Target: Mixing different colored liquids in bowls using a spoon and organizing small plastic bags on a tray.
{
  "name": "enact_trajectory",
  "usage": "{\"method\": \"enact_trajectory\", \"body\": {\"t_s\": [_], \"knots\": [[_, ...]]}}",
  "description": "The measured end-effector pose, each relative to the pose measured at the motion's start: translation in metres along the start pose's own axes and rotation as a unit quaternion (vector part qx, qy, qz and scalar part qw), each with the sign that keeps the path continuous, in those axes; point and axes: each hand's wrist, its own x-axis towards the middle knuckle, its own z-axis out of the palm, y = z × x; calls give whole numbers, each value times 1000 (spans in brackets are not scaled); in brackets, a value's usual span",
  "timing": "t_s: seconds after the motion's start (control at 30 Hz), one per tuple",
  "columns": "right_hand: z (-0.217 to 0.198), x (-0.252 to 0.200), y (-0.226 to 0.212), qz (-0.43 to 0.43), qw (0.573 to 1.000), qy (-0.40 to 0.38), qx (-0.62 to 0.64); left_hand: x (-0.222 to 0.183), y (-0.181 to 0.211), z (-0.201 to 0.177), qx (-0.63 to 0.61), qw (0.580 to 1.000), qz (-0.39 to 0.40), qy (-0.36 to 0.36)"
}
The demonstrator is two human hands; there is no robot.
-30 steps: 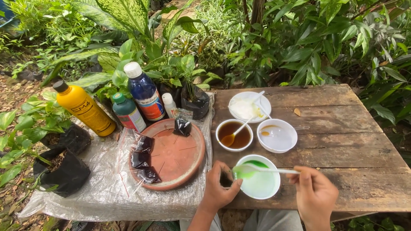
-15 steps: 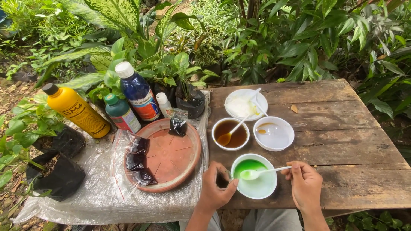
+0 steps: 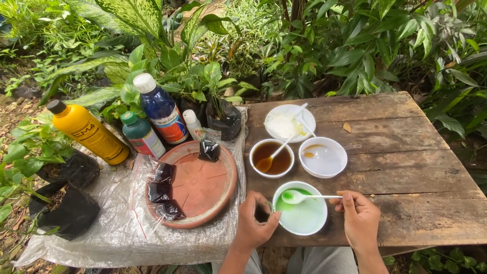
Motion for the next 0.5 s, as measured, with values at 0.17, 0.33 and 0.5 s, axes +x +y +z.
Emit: {"method": "enact_trajectory", "body": {"t_s": [0.17,0.33,0.5], "knots": [[-3,0,14,-10,999,12,41,2,7,-2,-2,1000,-6,3],[-6,-6,13,-61,995,16,82,2,7,-2,-4,1000,-2,3],[-6,-19,-8,-132,978,14,163,1,9,-3,9,1000,-11,-3]]}}
